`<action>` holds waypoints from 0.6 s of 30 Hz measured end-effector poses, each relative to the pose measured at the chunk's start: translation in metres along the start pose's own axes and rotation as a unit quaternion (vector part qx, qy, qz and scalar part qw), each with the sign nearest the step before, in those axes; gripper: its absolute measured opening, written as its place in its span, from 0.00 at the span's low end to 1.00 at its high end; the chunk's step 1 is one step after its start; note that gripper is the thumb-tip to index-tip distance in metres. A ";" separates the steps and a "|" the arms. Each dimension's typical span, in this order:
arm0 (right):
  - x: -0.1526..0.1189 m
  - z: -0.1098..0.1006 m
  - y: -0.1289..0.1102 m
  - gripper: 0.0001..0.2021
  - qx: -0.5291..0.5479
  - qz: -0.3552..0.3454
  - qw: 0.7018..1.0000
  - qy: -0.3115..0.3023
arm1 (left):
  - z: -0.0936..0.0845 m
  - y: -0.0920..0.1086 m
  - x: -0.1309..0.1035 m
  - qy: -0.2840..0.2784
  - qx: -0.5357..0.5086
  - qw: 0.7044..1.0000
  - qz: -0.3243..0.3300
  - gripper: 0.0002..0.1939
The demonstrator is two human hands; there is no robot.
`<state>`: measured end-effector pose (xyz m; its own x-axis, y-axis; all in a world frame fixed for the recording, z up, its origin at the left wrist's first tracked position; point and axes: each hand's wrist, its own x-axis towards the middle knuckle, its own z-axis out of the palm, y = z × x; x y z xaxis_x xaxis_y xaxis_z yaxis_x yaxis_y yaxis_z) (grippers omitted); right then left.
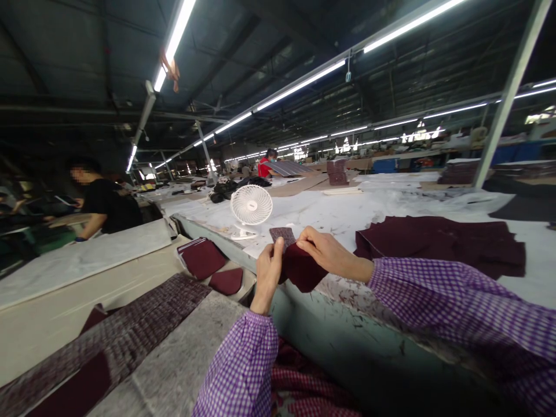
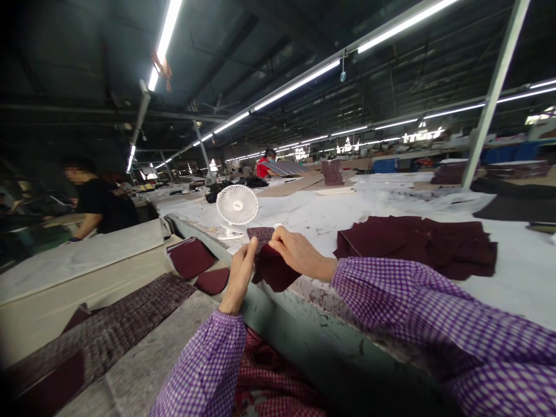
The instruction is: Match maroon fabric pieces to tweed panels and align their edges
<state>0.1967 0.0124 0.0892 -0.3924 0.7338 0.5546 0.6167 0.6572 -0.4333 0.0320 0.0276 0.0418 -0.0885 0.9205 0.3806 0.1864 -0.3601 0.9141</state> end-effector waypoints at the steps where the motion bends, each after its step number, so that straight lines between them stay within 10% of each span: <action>1: 0.000 0.001 0.001 0.07 0.000 -0.004 1.000 -0.004 | -0.001 -0.001 0.000 0.004 0.040 0.999 0.016 0.22; 5: 0.000 -0.001 -0.002 0.06 -0.015 -0.025 1.000 0.001 | 0.003 0.001 0.006 0.042 0.072 0.996 0.037 0.20; 9: 0.003 -0.010 -0.009 0.06 -0.035 -0.031 0.999 0.026 | 0.018 0.014 0.013 0.085 -0.141 0.986 -0.013 0.19; 18: -0.004 0.013 0.015 0.07 -0.132 0.036 0.985 -0.103 | 0.005 -0.011 0.004 0.043 -0.422 0.868 -0.260 0.09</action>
<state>0.1983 0.0215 0.0712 -0.4547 0.8143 0.3608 0.7935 0.5544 -0.2511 0.0341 0.0360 0.0328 -0.0256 0.9902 -0.1371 -0.6792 0.0834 0.7292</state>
